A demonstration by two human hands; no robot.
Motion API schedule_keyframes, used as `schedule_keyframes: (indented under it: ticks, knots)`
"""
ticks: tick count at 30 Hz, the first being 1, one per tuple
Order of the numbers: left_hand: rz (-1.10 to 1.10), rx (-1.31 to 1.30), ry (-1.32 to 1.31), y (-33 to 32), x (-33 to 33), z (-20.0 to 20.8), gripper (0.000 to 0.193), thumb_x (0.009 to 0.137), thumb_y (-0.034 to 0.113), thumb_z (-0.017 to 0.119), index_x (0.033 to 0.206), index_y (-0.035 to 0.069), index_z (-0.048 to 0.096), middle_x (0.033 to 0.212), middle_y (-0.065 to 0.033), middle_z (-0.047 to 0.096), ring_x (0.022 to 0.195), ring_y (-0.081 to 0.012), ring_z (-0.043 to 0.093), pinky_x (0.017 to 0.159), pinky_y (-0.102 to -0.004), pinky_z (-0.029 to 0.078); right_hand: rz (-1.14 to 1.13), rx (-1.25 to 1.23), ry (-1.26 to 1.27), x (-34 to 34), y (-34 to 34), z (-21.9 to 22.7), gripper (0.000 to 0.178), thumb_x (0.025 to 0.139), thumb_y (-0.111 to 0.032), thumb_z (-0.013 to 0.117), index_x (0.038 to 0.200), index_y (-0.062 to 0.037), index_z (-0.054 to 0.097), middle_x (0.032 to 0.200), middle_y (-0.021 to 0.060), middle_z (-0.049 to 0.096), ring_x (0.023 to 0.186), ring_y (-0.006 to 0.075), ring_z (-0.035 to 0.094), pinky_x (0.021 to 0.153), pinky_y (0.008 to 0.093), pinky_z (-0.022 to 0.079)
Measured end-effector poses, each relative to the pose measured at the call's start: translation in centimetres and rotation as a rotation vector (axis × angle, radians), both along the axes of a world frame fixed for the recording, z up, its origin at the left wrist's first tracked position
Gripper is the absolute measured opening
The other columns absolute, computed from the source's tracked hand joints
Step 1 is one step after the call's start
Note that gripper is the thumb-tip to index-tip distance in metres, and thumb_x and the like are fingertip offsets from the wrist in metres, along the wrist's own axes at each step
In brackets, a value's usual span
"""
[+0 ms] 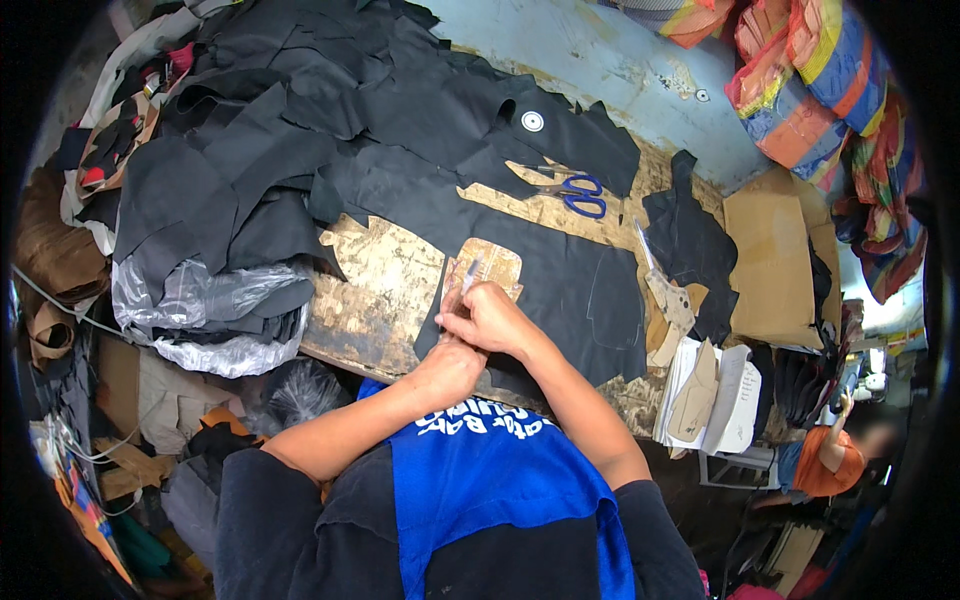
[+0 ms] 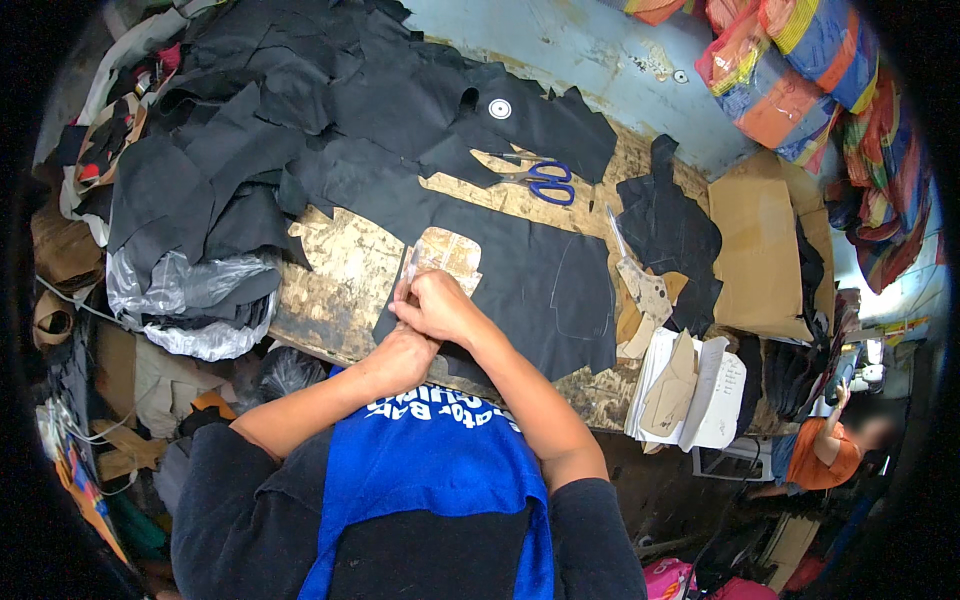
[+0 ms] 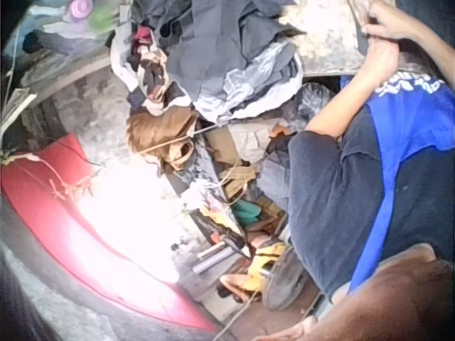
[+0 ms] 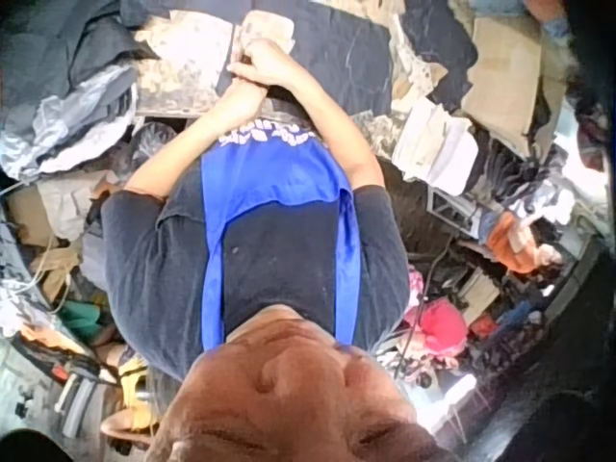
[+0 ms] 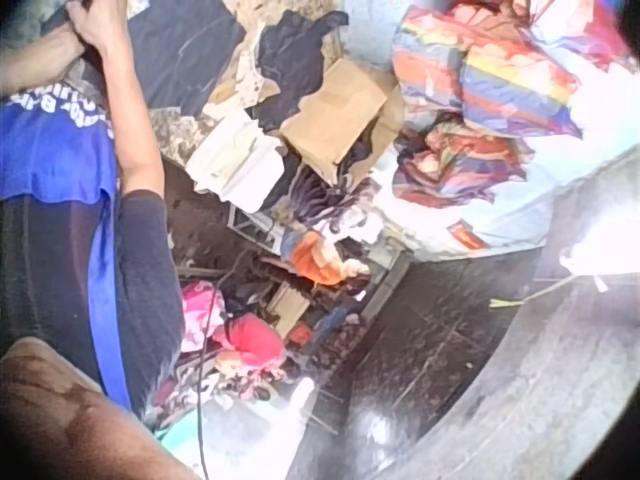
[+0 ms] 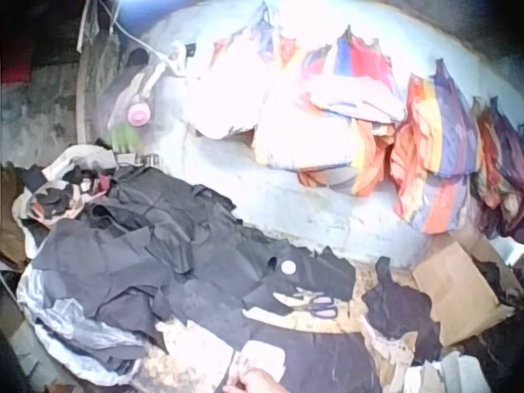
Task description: The person places cardboard templates on a large piece of black fabric and traces their outlines with a white marker. They reposition the templates multiple times to mark several shapes on the fabric.
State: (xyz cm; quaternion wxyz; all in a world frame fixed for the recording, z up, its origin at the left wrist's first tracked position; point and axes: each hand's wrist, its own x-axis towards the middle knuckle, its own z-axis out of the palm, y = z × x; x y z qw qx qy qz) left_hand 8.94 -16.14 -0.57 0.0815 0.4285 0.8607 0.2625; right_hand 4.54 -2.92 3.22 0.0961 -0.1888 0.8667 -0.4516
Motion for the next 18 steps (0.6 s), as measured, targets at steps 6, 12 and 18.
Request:
schedule_keyframes:
  ticks: [6,12,18]
  knots:
    - [0.112,0.187,0.094,0.9,-2.0,-0.2,0.046,0.071,0.001,0.050,0.117,-0.005,0.055,0.111,-0.0202,0.058,0.102,-0.0365,0.051,0.088,-0.0432,0.044,-0.280,-0.128,0.034,-4.4,-0.3,-0.8,0.016,0.077,-0.007,0.063,0.070,0.0075,0.060,0.071,0.0201,0.063,0.061,0.0303,0.063,0.057,0.0371,0.048]
    - [0.159,0.009,-0.047,1.5,-4.4,0.4,0.037,0.064,-0.002,0.056,0.100,-0.005,0.062,0.097,-0.0235,0.062,0.100,-0.0400,0.055,0.086,-0.0420,0.047,-0.363,-0.099,0.199,-5.7,-0.3,-2.1,0.013,0.081,-0.007,0.065,0.079,0.0044,0.061,0.063,0.0136,0.063,0.056,0.0149,0.062,0.052,0.0297,0.048]
    - [0.134,-0.240,-0.205,1.8,-5.7,1.9,0.032,0.064,-0.002,0.057,0.095,-0.005,0.064,0.097,-0.0224,0.064,0.106,-0.0385,0.054,0.087,-0.0389,0.048,-0.356,-0.104,0.202,-5.5,-0.4,-1.7,0.011,0.078,-0.005,0.065,0.077,0.0058,0.061,0.072,0.0187,0.063,0.062,0.0278,0.063,0.057,0.0347,0.049]
